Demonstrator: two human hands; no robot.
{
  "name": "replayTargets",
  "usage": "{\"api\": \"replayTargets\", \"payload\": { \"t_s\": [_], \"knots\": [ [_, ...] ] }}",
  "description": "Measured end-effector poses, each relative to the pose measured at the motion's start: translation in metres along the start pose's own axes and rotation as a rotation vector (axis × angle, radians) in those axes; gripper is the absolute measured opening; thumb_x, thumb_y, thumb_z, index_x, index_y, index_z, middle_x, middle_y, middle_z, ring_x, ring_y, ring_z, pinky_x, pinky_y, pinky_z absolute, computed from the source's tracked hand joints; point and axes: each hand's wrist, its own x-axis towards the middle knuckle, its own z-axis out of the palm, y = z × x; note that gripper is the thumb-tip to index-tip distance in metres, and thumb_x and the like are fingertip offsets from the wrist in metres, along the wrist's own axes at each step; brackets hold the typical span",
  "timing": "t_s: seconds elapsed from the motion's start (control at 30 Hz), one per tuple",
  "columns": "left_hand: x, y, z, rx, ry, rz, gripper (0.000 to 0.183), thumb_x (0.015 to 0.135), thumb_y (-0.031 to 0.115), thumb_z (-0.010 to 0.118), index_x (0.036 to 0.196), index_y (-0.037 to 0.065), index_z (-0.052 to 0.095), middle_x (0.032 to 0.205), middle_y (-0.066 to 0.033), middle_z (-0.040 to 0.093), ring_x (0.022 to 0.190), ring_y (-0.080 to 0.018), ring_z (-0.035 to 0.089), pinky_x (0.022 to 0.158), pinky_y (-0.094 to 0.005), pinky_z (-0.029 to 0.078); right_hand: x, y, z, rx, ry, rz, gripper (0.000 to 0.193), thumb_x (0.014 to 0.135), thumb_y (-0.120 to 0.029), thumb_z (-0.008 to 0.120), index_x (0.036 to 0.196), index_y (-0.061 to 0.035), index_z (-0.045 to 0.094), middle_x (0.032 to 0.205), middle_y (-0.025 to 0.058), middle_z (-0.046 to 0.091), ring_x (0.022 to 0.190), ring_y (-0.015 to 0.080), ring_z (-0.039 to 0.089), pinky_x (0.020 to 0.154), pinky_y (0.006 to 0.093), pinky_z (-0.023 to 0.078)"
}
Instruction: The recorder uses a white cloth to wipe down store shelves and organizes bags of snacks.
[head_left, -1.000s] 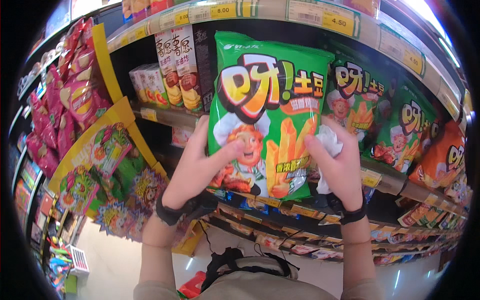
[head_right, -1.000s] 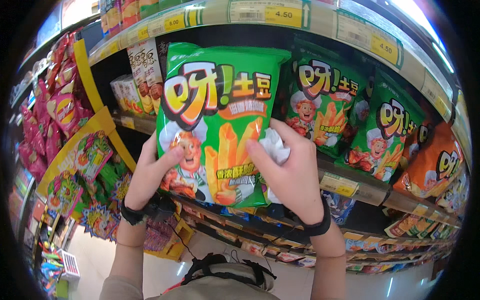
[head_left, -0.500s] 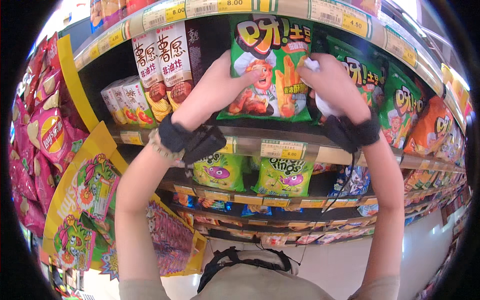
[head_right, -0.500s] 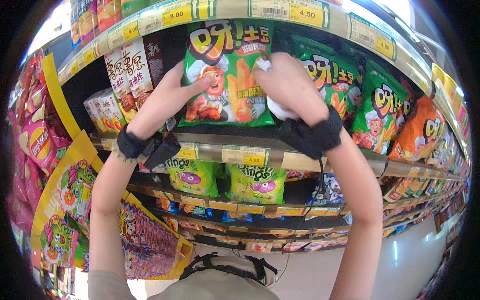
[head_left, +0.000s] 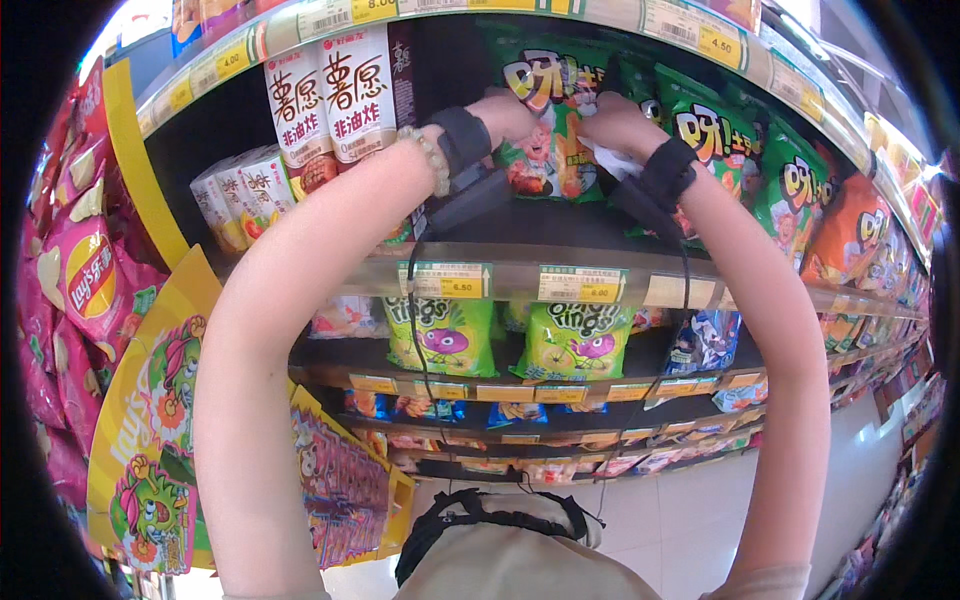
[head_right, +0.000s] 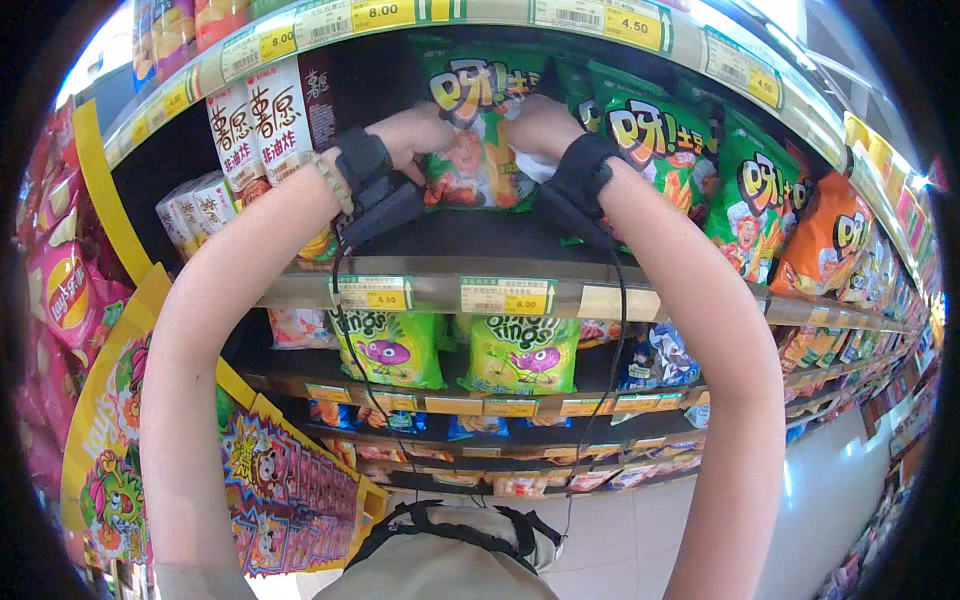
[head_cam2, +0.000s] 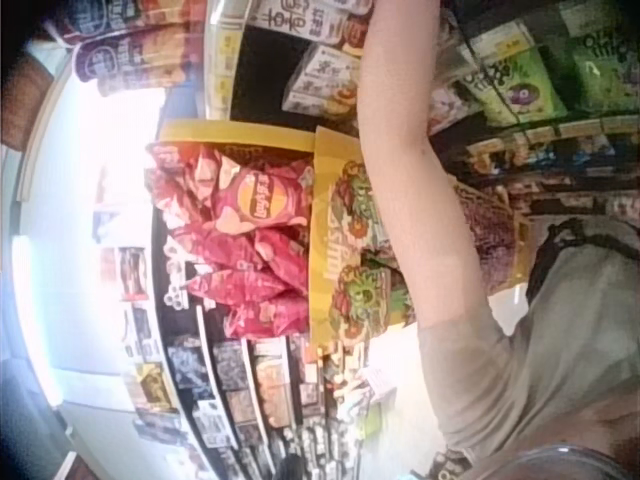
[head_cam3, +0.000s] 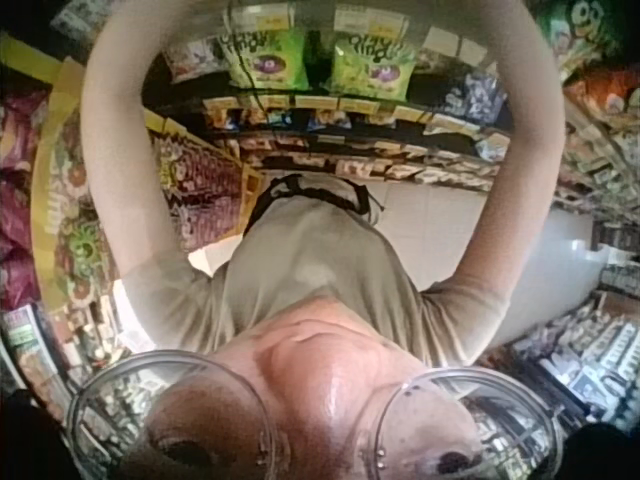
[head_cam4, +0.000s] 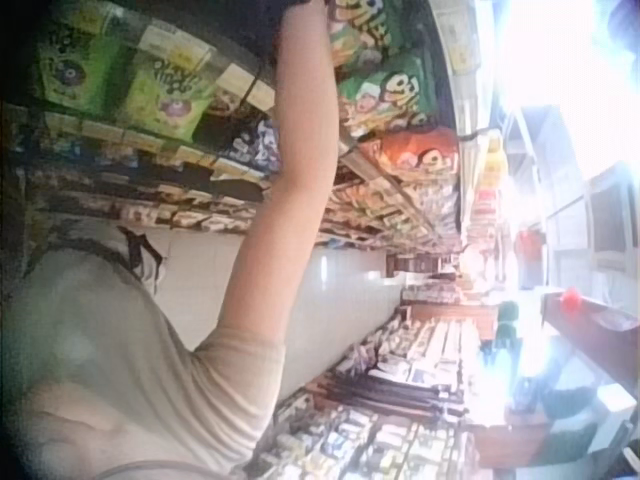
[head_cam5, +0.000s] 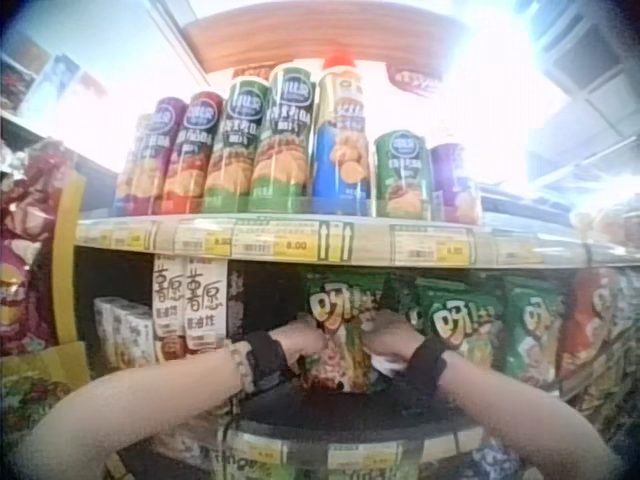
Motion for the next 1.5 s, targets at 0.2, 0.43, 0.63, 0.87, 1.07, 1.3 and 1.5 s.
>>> {"api": "replayTargets", "payload": {
  "t_s": [0.2,0.43,0.63,0.87,1.07,1.3,1.5],
  "knots": [
    [0.051,-0.011,-0.004,0.136,-0.062,0.11,0.038,0.076,0.005,0.054,0.113,0.002,0.049,0.111,-0.0177,0.051,0.101,-0.0335,0.053,0.069,-0.0546,0.05,0.016,-0.001,0.004,0.088,0.0,-0.008,0.055,0.072,-0.038,0.063,0.103,0.0071,0.055,0.102,0.025,0.058,0.097,0.0348,0.057,0.079,0.0357,0.046],
    [0.063,-0.029,-0.002,-0.076,0.037,0.105,0.029,0.076,0.003,0.054,0.105,0.003,0.056,0.107,-0.0163,0.053,0.102,-0.0308,0.051,0.077,-0.0592,0.045,0.033,0.002,0.019,0.061,0.033,0.013,0.045,0.068,-0.03,0.061,0.098,0.0045,0.06,0.106,0.0242,0.057,0.101,0.034,0.055,0.084,0.0363,0.046],
    [0.054,-0.009,-0.003,0.085,-0.014,0.018,0.021,0.071,-0.002,0.058,0.091,0.003,0.062,0.099,-0.0135,0.058,0.1,-0.0282,0.053,0.074,-0.053,0.046,0.031,0.001,0.012,0.125,-0.025,0.012,0.048,0.069,-0.032,0.062,0.101,0.0037,0.059,0.107,0.0237,0.057,0.1,0.0342,0.056,0.083,0.0365,0.046],
    [0.039,-0.002,-0.003,-0.109,-0.012,0.187,0.015,0.077,0.006,0.05,0.077,-0.005,0.059,0.074,-0.0114,0.061,0.068,-0.0165,0.058,0.059,-0.0279,0.046,0.013,0.009,-0.003,0.233,0.051,-0.041,0.049,0.074,-0.036,0.06,0.102,0.0042,0.059,0.107,0.0236,0.056,0.101,0.0342,0.055,0.084,0.0362,0.045],
    [0.037,0.012,0.017,0.176,-0.044,0.171,0.019,0.079,0.008,0.044,0.073,-0.002,0.059,0.07,-0.0102,0.06,0.062,-0.0158,0.055,0.056,-0.0269,0.043,0.025,0.016,0.022,0.143,0.039,-0.145,0.045,0.074,-0.034,0.057,0.1,0.0027,0.06,0.104,0.0256,0.057,0.097,0.0361,0.056,0.082,0.0363,0.045],
    [-0.042,-0.012,-0.008,0.636,0.251,1.336,0.017,0.081,0.01,0.05,0.087,-0.003,0.058,0.084,-0.0094,0.062,0.078,-0.0175,0.054,0.074,-0.0293,0.04,-0.072,0.015,-0.029,0.735,0.05,-0.177,0.043,0.077,-0.015,0.059,0.115,0.0034,0.047,0.091,0.019,0.06,0.075,0.026,0.063,0.059,0.0314,0.052],
    [-0.181,0.018,0.062,-0.535,0.161,0.46,0.054,0.078,0.008,0.056,0.127,-0.004,0.035,0.13,-0.0169,0.039,0.12,-0.0266,0.039,0.103,-0.0359,0.027,-0.202,0.057,-0.042,0.948,0.027,-0.547,0.054,0.081,-0.008,0.057,0.13,-0.001,0.036,0.127,0.0145,0.047,0.105,0.0221,0.055,0.085,0.0317,0.044]
  ]
}}
